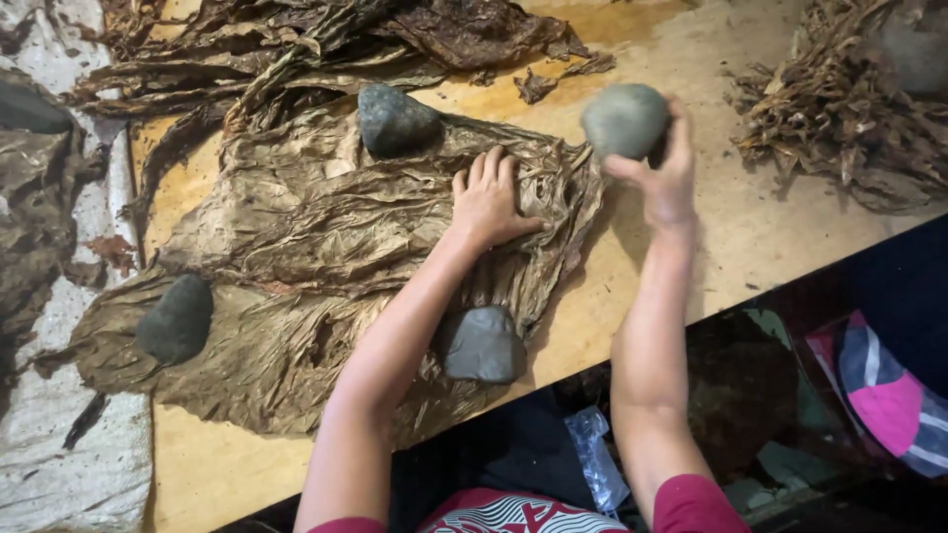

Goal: The person repeatedly folds and presses dried tobacco leaves on a wooden table using several smooth stones as weights. They adjust the leaves and stones multiple times, occasionally lifting and refolding sections of the leaves.

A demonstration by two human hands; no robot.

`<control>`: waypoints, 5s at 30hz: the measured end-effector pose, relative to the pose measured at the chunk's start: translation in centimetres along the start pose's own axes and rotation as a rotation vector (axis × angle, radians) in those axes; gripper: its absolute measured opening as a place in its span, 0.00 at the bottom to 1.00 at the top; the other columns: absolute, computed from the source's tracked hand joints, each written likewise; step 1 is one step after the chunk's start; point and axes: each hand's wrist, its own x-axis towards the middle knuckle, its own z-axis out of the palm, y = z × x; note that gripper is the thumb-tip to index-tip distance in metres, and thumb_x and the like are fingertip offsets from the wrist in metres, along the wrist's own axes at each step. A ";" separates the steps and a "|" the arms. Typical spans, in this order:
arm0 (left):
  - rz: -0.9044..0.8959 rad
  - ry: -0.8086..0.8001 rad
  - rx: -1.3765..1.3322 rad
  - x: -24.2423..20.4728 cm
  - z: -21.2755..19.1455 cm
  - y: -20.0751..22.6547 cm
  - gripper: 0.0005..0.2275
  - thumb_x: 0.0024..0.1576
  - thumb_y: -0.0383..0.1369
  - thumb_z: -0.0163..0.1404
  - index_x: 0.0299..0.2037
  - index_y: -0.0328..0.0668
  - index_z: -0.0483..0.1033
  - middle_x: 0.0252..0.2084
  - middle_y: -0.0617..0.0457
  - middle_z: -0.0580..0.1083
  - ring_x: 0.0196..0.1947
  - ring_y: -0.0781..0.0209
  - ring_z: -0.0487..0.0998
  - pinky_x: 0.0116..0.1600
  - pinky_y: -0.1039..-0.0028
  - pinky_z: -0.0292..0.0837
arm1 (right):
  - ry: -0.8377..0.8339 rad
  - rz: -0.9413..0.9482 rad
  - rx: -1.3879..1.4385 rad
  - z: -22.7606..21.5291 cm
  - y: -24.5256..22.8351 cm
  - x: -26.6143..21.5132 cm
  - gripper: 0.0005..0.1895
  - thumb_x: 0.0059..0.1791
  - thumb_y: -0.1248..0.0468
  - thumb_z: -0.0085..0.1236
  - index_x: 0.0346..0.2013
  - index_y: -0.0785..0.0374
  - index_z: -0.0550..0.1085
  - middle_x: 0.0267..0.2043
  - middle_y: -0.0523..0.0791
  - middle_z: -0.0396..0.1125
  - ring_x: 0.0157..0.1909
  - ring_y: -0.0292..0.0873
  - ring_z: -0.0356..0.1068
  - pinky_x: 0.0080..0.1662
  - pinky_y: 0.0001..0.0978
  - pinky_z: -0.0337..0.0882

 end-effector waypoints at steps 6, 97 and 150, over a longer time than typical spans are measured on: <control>-0.014 -0.010 -0.035 0.3 -0.1 0.1 0.54 0.47 0.67 0.62 0.77 0.48 0.48 0.82 0.48 0.45 0.79 0.41 0.44 0.75 0.37 0.41 | -0.239 -0.127 0.370 0.2 -0.5 -1.6 0.49 0.40 0.55 0.67 0.74 0.53 0.58 0.73 0.53 0.55 0.73 0.52 0.59 0.70 0.42 0.69; 0.362 0.810 0.193 -26.2 3.4 -7.9 0.12 0.61 0.34 0.52 0.53 0.62 0.80 0.40 0.60 0.75 0.39 0.59 0.77 0.38 0.75 0.78 | -0.176 -0.617 -0.598 9.2 0.6 -17.0 0.12 0.48 0.74 0.70 0.41 0.54 0.85 0.43 0.44 0.77 0.50 0.52 0.77 0.53 0.45 0.74; 0.193 0.443 0.227 -29.2 4.6 -1.1 0.12 0.59 0.33 0.52 0.50 0.50 0.84 0.45 0.41 0.77 0.57 0.24 0.78 0.61 0.41 0.73 | -0.610 -0.474 -0.468 12.5 -1.3 -13.3 0.46 0.38 0.43 0.77 0.63 0.56 0.67 0.69 0.57 0.62 0.70 0.61 0.63 0.69 0.62 0.54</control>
